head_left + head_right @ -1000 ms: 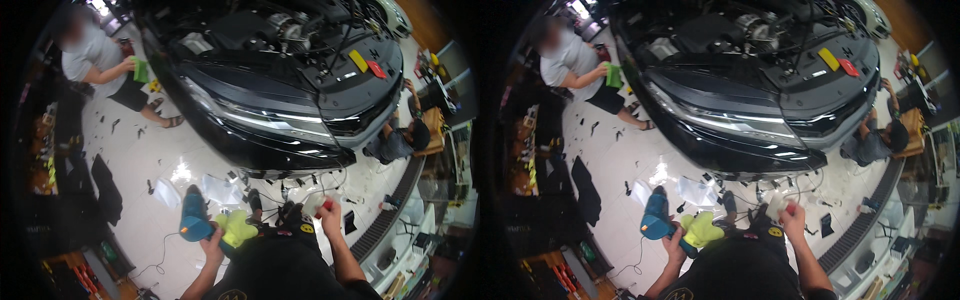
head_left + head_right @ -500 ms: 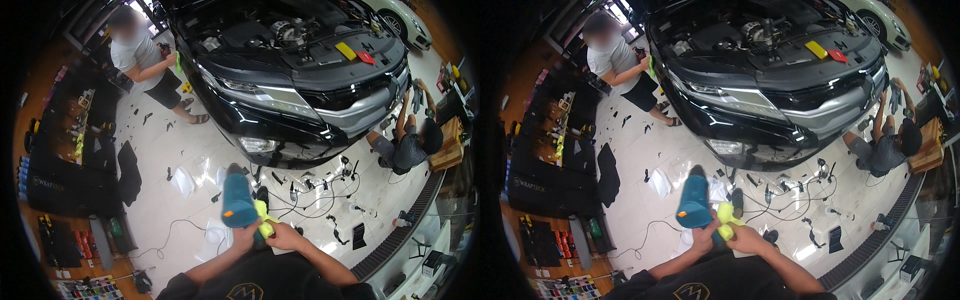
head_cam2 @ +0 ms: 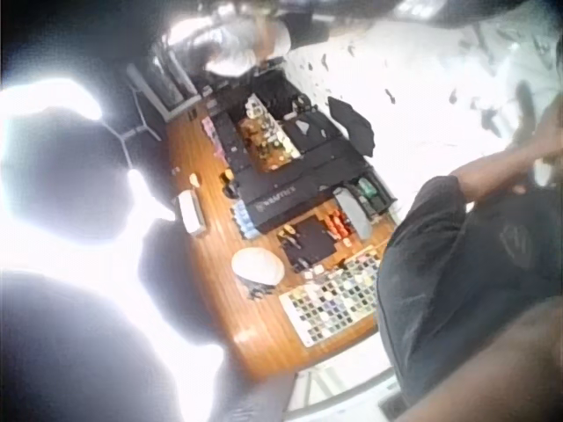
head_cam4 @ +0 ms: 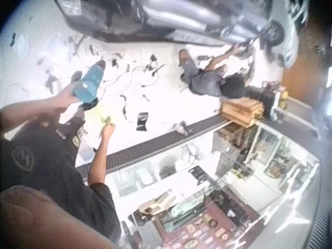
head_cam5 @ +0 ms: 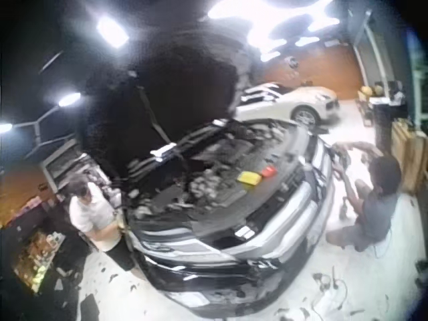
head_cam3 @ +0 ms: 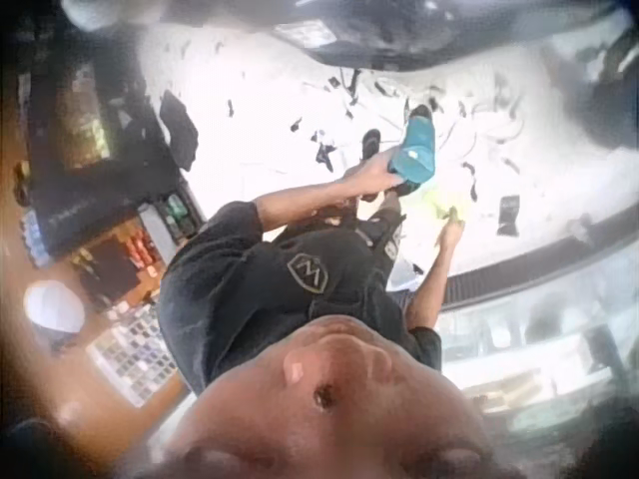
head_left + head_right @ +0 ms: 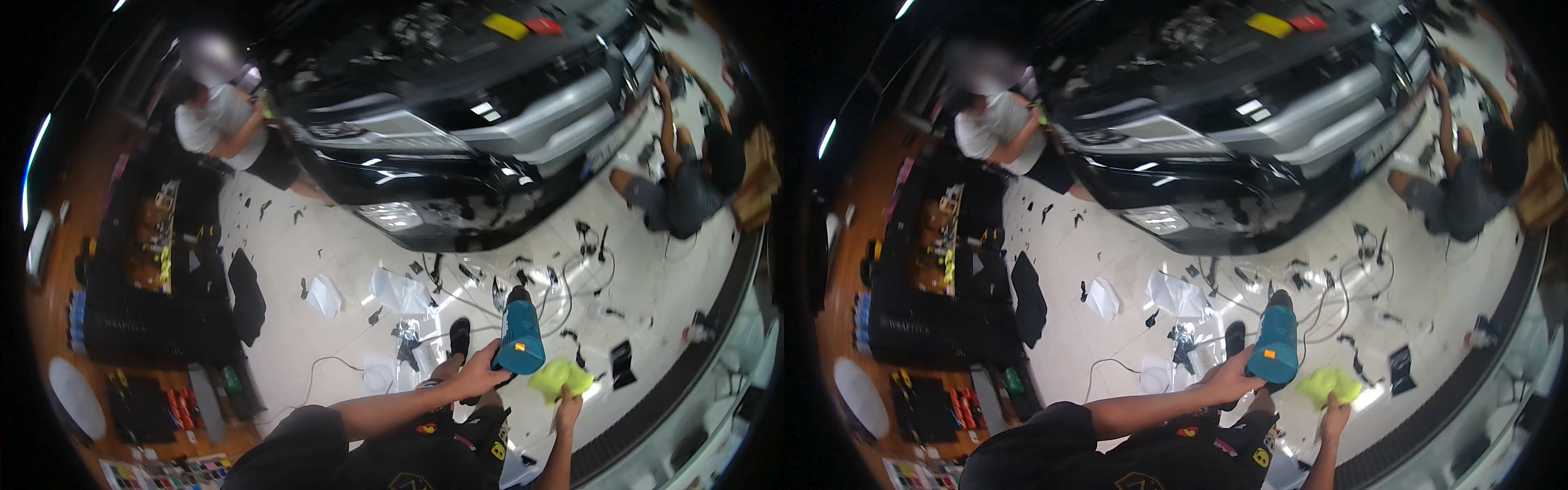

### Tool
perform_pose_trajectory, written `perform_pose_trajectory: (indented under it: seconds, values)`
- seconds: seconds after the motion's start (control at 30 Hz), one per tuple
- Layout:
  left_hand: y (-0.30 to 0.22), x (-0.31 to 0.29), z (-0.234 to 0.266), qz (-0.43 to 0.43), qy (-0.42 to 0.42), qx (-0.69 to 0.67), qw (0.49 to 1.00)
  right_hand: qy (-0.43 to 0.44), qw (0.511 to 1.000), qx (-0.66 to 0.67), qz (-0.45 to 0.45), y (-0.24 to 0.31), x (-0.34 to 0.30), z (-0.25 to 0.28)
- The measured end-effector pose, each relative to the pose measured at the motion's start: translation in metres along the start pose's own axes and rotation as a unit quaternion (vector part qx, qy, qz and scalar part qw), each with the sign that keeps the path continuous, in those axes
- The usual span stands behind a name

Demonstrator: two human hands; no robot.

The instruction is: The person applies a transparent protective film to the front bumper of a black car. They use a heat gun to warm the film, a squeegee to smooth it, and a microfiber cloth to wipe the surface. Another person assists in the background.

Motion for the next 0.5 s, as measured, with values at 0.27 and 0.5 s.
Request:
perform_pose_trajectory:
  seconds: [0.27, 0.5]
  values:
    - [0.209, 0.081, -0.039, 0.114, 0.035, -0.073, 0.990, 0.008, 0.865, -0.461, -0.199, -0.201, 0.144, 0.057]
    - [0.360, 0.191, -0.064, 0.083, 0.082, 0.119, 0.986, -0.071, 0.889, -0.397, -0.216, -0.276, 0.217, 0.059]
Point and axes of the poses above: each hand's wrist, its own x-axis towards the middle knuckle, its own z-axis out of the back of the hand, y = z × x, the point moved 5 cm from there along x, towards the middle knuckle, and after that the axes turned 9 degrees about y, right-handed, at the moved point
